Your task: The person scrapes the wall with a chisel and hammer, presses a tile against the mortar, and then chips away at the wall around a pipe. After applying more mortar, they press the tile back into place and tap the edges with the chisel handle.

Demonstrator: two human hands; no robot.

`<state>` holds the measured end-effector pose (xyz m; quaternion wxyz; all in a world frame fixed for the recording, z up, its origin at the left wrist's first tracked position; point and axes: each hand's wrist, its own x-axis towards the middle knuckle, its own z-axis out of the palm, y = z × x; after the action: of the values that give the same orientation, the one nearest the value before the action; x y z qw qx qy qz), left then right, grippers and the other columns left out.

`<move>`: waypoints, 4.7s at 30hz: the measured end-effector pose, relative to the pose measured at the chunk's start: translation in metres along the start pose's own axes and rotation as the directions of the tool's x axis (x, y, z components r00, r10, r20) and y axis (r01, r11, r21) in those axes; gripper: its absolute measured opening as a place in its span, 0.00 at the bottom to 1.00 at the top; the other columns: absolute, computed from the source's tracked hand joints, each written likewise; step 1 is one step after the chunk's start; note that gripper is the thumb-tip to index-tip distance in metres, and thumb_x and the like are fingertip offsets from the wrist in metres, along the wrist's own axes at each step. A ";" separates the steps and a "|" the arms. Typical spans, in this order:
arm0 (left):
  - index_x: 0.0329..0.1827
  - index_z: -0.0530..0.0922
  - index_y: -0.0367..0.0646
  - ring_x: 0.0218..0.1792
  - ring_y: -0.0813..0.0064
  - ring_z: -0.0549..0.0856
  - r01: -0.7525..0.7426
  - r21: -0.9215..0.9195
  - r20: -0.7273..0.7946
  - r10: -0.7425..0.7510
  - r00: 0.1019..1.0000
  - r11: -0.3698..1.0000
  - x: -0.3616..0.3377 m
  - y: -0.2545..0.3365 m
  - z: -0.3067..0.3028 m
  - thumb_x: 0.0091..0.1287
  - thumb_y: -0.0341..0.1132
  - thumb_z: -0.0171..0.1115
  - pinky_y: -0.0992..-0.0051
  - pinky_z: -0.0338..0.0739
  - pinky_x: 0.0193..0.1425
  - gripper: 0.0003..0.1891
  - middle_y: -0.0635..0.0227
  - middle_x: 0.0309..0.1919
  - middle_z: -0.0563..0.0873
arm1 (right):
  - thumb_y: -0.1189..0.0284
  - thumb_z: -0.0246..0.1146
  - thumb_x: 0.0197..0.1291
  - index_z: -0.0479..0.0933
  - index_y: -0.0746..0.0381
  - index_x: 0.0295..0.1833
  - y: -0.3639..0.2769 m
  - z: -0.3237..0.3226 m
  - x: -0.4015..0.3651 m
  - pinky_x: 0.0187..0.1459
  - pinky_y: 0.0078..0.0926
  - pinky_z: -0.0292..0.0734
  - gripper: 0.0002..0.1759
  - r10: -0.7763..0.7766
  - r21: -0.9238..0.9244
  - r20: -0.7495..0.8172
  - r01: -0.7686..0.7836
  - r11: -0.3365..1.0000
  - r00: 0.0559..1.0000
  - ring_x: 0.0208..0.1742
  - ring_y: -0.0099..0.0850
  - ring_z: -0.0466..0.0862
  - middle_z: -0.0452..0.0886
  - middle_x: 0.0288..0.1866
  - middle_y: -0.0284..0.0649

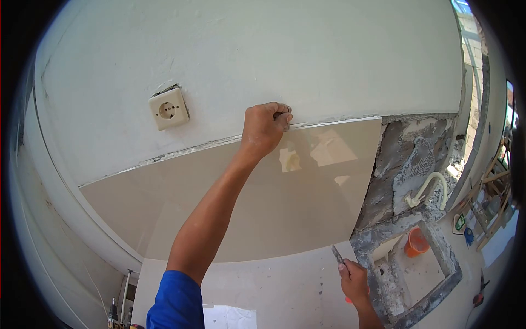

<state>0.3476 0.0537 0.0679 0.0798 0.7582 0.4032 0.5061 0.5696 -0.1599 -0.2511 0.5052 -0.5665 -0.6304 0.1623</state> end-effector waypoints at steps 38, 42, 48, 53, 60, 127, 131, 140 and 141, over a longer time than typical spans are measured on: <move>0.45 0.88 0.29 0.30 0.78 0.88 -0.082 -0.114 -0.152 0.064 0.986 0.990 -0.003 -0.020 0.010 0.69 0.27 0.69 0.76 0.84 0.39 0.08 0.59 0.30 0.92 | 0.60 0.58 0.76 0.81 0.66 0.34 -0.239 -0.062 0.295 0.34 0.50 0.78 0.22 -0.491 -0.507 0.102 0.470 0.723 0.865 0.28 0.51 0.81 0.81 0.26 0.51; 0.44 0.88 0.29 0.30 0.77 0.89 -0.061 -0.078 -0.124 0.051 0.991 0.995 -0.003 -0.018 0.007 0.69 0.27 0.70 0.75 0.84 0.39 0.08 0.58 0.30 0.92 | 0.61 0.57 0.77 0.80 0.66 0.35 -0.231 -0.060 0.299 0.34 0.50 0.77 0.21 -0.481 -0.535 0.198 0.505 0.677 0.854 0.27 0.51 0.81 0.80 0.25 0.51; 0.45 0.88 0.30 0.30 0.76 0.89 -0.055 -0.082 -0.145 0.042 0.988 0.995 -0.005 -0.015 0.009 0.69 0.28 0.70 0.75 0.84 0.39 0.08 0.57 0.31 0.92 | 0.63 0.56 0.78 0.77 0.68 0.32 -0.230 -0.060 0.300 0.31 0.50 0.74 0.22 -0.518 -0.449 0.066 0.489 0.748 0.853 0.25 0.51 0.80 0.78 0.22 0.50; 0.45 0.88 0.30 0.30 0.76 0.89 -0.094 -0.051 -0.164 0.084 0.983 0.994 -0.002 -0.021 0.011 0.69 0.28 0.70 0.75 0.84 0.38 0.09 0.57 0.31 0.92 | 0.62 0.58 0.76 0.80 0.67 0.35 -0.246 -0.074 0.295 0.36 0.50 0.78 0.21 -0.430 -0.444 0.068 0.413 0.795 0.900 0.31 0.54 0.84 0.81 0.26 0.54; 0.44 0.88 0.30 0.30 0.77 0.89 -0.050 -0.052 -0.149 0.042 0.988 0.997 -0.003 -0.015 0.010 0.68 0.28 0.70 0.75 0.84 0.38 0.08 0.58 0.30 0.92 | 0.62 0.58 0.76 0.83 0.66 0.38 -0.251 -0.075 0.294 0.38 0.50 0.81 0.20 -0.408 -0.564 0.157 0.421 0.711 0.900 0.36 0.52 0.87 0.84 0.32 0.53; 0.41 0.81 0.33 0.63 0.50 0.79 -0.563 0.539 0.248 0.521 0.817 0.626 -0.061 -0.024 -0.019 0.67 0.27 0.60 0.56 0.73 0.70 0.06 0.46 0.60 0.82 | 0.61 0.57 0.76 0.78 0.65 0.56 0.022 0.103 -0.031 0.45 0.55 0.84 0.18 -0.021 -0.240 0.815 0.369 0.898 0.580 0.45 0.57 0.86 0.80 0.47 0.55; 0.41 0.80 0.33 0.62 0.43 0.78 -0.530 0.627 0.176 0.559 0.811 0.571 -0.071 -0.025 0.006 0.66 0.26 0.58 0.52 0.72 0.70 0.05 0.40 0.60 0.80 | 0.60 0.60 0.73 0.79 0.62 0.56 0.068 0.129 -0.137 0.46 0.53 0.85 0.18 0.041 -0.349 0.736 0.326 0.879 0.676 0.45 0.57 0.86 0.81 0.44 0.54; 0.37 0.79 0.33 0.60 0.44 0.76 -0.492 0.598 0.008 0.609 0.793 0.633 -0.068 -0.037 0.029 0.61 0.25 0.60 0.49 0.69 0.70 0.04 0.42 0.58 0.79 | 0.54 0.69 0.64 0.82 0.66 0.33 0.118 0.090 -0.135 0.38 0.42 0.79 0.23 0.552 -0.218 0.296 -0.508 0.833 0.779 0.29 0.44 0.84 0.84 0.29 0.48; 0.36 0.79 0.34 0.59 0.44 0.75 -0.496 0.623 0.012 0.626 0.780 0.605 -0.067 -0.039 0.030 0.61 0.25 0.59 0.50 0.70 0.69 0.03 0.43 0.59 0.78 | 0.56 0.69 0.65 0.82 0.65 0.36 0.104 0.071 -0.131 0.33 0.37 0.79 0.20 0.684 -0.096 0.322 -0.696 0.711 0.655 0.25 0.35 0.82 0.82 0.25 0.40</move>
<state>0.3410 0.0413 -0.0139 -0.3680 0.7741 0.2866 0.4281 0.5481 -0.2170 -0.4224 0.3012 -0.7178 -0.4411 0.4467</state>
